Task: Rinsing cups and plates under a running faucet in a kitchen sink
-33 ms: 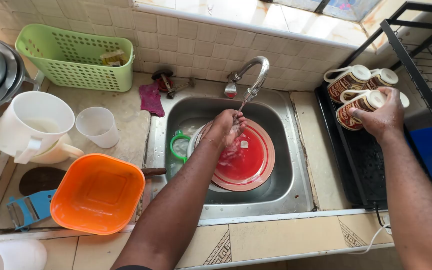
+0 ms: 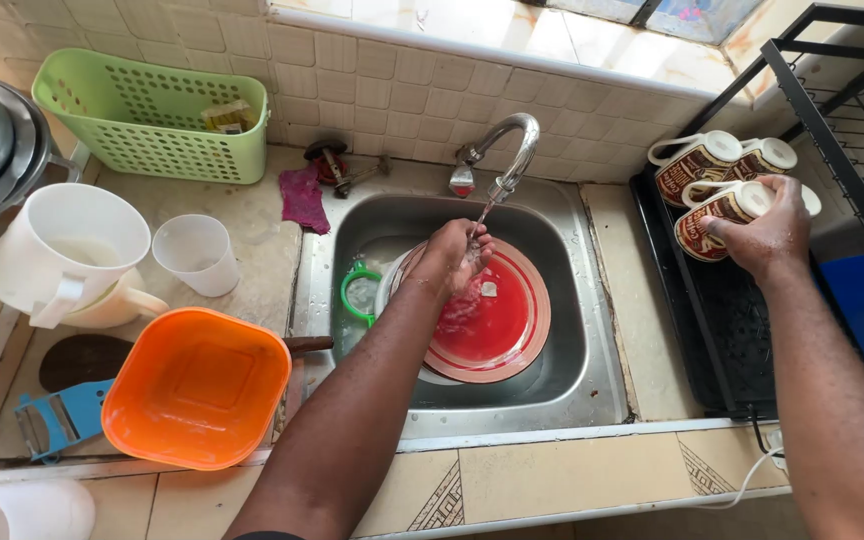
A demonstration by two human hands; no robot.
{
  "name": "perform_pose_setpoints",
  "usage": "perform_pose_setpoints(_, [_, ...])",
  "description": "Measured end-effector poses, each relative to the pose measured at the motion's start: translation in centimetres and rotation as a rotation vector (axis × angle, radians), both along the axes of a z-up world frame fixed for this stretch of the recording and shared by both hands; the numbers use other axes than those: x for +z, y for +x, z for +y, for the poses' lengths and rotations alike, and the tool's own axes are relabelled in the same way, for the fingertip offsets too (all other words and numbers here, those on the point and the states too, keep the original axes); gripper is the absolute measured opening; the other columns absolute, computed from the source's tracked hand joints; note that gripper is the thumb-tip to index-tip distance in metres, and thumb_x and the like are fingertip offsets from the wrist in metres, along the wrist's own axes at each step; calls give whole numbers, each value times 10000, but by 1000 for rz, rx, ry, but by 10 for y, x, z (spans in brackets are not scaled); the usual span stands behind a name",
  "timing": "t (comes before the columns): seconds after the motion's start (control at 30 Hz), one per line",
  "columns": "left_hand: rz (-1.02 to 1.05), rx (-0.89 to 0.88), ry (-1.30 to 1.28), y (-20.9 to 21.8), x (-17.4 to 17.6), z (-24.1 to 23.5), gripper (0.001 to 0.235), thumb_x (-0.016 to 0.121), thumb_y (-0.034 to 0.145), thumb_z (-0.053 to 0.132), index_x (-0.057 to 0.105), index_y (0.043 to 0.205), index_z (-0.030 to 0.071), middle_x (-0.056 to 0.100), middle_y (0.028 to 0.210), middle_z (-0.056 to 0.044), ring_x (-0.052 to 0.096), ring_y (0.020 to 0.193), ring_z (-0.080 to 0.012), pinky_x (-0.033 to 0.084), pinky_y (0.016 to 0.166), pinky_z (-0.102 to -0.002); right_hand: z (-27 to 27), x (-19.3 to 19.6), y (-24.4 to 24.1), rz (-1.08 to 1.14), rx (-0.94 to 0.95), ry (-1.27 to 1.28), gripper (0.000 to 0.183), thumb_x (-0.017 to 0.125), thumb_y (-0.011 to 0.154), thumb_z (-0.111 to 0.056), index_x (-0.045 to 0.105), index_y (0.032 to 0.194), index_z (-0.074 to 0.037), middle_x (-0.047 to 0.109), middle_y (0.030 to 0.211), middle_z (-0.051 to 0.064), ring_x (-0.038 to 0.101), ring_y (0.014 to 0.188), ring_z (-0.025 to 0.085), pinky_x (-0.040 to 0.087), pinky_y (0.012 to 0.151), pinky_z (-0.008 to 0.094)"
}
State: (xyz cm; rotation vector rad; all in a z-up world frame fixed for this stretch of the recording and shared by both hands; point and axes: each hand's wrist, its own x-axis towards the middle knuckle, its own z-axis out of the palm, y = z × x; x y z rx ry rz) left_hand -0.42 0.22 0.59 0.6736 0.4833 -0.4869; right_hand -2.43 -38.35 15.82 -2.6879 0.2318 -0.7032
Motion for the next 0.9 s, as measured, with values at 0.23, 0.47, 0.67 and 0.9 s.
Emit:
perform_pose_setpoints(0.23, [4,1,8,-6,10,2,211,441,995,142,626,911,84,625,779,-72,602,658,-147,556,580,-233,-5,4,7,113,-38,-119,805,952,657,-281,594,1332,-27,598,1270,211,575,1114,357,463,958,446])
perform_pose_setpoints(0.47, [7,-2,30,-16,23,7,227,446,1035,152,645,964,67,632,813,-84,610,681,-150,564,591,-232,-30,-22,24,3,127,-333,853,897,691,-319,601,1398,56,586,1309,232,512,1230,371,388,1077,447])
perform_pose_setpoints(0.67, [-97,0,-185,42,-68,-27,90,463,932,78,534,887,112,510,680,-20,530,579,-137,482,531,-196,-28,-38,25,-146,187,-388,856,879,683,-232,602,1416,112,582,1342,304,528,1204,452,395,1069,483])
perform_pose_setpoints(0.9, [-83,-34,-379,54,-90,-35,104,433,894,102,458,796,125,463,666,-2,459,564,-118,420,489,-193,5,-72,29,-223,479,-92,615,600,860,157,521,1462,260,569,1364,434,558,1225,519,416,1089,465])
